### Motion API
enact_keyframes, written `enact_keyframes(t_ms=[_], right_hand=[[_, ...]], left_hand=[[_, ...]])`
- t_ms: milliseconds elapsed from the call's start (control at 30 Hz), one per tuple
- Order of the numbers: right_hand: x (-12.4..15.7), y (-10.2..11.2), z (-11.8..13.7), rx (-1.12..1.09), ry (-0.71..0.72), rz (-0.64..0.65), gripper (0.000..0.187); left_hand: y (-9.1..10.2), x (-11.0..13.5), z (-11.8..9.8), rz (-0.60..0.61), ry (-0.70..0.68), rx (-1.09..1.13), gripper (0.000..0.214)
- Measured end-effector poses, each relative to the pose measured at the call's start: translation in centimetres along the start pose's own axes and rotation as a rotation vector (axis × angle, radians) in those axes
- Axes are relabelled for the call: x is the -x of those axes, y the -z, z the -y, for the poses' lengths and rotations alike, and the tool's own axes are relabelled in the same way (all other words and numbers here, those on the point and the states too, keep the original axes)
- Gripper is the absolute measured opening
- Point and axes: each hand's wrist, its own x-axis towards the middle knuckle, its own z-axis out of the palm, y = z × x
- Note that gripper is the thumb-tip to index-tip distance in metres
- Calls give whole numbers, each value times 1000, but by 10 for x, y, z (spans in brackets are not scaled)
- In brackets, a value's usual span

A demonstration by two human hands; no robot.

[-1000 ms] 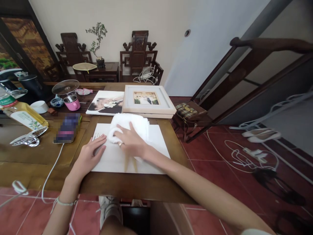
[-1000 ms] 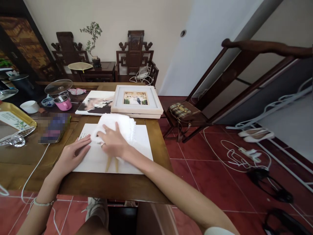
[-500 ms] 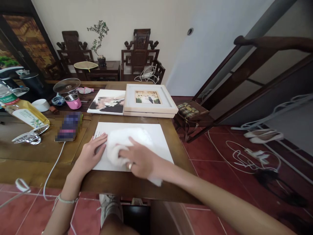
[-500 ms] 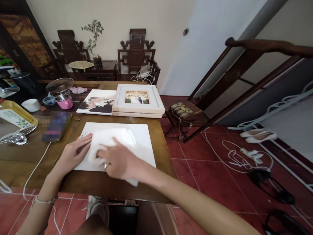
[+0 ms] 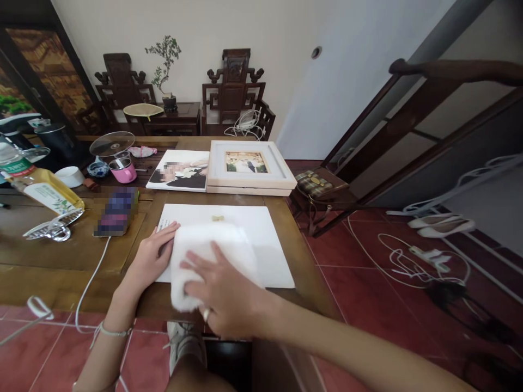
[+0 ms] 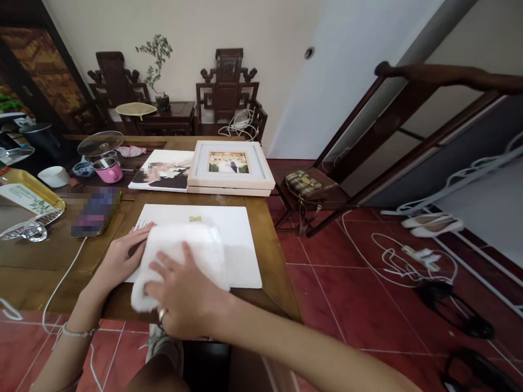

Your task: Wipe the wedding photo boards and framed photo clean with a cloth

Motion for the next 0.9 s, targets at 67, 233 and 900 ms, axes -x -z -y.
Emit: enact_keyframes(t_ms=[67,233,900], right_hand=[[13,1,7,-39,71,35,31],[10,8,-28,-49,-39,-92,26],[-4,22,-9,-66,169,30,18]], left_hand=[[0,0,1,0,-5,5,36],[-2,0,1,-16,-6,-2,36],[8,1,-13,-9,26,144,48]])
